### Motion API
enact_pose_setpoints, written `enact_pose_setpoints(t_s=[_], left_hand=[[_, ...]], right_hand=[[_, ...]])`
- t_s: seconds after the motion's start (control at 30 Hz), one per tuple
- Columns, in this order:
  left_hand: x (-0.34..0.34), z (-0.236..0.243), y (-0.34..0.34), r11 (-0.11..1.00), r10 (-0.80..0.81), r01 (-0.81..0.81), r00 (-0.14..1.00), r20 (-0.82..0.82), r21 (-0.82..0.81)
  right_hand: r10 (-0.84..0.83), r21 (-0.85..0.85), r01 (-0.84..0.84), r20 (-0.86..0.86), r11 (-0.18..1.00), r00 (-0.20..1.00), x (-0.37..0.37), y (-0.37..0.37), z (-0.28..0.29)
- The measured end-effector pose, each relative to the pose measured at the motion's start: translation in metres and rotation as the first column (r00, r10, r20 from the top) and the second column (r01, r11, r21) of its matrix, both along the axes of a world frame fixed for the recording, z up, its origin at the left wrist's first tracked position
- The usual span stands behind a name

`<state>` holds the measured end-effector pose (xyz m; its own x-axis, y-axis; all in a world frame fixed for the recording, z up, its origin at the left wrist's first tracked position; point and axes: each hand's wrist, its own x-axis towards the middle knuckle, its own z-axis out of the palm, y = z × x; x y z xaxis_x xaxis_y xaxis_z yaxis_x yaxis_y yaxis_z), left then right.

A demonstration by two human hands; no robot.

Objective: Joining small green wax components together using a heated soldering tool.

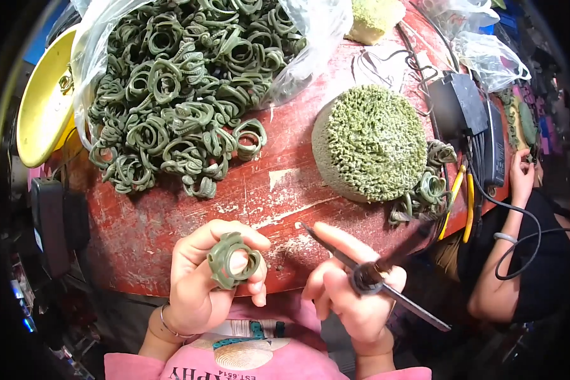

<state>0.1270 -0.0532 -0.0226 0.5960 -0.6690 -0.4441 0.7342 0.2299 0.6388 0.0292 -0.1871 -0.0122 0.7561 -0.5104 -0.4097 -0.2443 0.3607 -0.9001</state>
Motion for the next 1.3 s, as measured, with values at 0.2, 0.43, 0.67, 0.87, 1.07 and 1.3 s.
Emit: enact_pose_setpoints(t_s=[0.2,0.43,0.67,0.87,1.07,1.3], left_hand=[[-0.001,-0.002,-0.001,1.0,-0.013,0.013,1.0,-0.002,0.008],[0.0,-0.006,-0.003,0.999,-0.03,0.032,0.998,0.053,-0.036],[0.0,-0.011,0.0,0.997,-0.08,0.08,0.967,0.243,0.008],[0.001,-0.012,0.0,0.995,-0.097,0.094,0.921,0.377,0.026],[0.001,-0.012,-0.001,0.995,-0.104,0.089,0.884,0.456,0.054],[-0.004,-0.007,-0.007,0.99,-0.019,-0.026,0.952,0.305,0.141]], right_hand=[[0.061,-0.219,-0.012,0.22,0.976,0.974,-0.009,0.0,-0.003],[-0.091,-0.42,0.181,0.225,0.889,0.97,-0.005,0.008,0.001],[-0.151,-0.505,0.194,0.125,0.841,0.981,-0.025,-0.003,-0.008],[-0.095,-0.515,0.079,-0.005,0.853,0.995,-0.028,-0.005,-0.009],[-0.193,-0.687,0.104,-0.054,0.719,0.98,-0.027,-0.009,-0.013],[-0.305,-0.79,0.036,-0.194,0.612,0.932,-0.026,-0.019,-0.023]])
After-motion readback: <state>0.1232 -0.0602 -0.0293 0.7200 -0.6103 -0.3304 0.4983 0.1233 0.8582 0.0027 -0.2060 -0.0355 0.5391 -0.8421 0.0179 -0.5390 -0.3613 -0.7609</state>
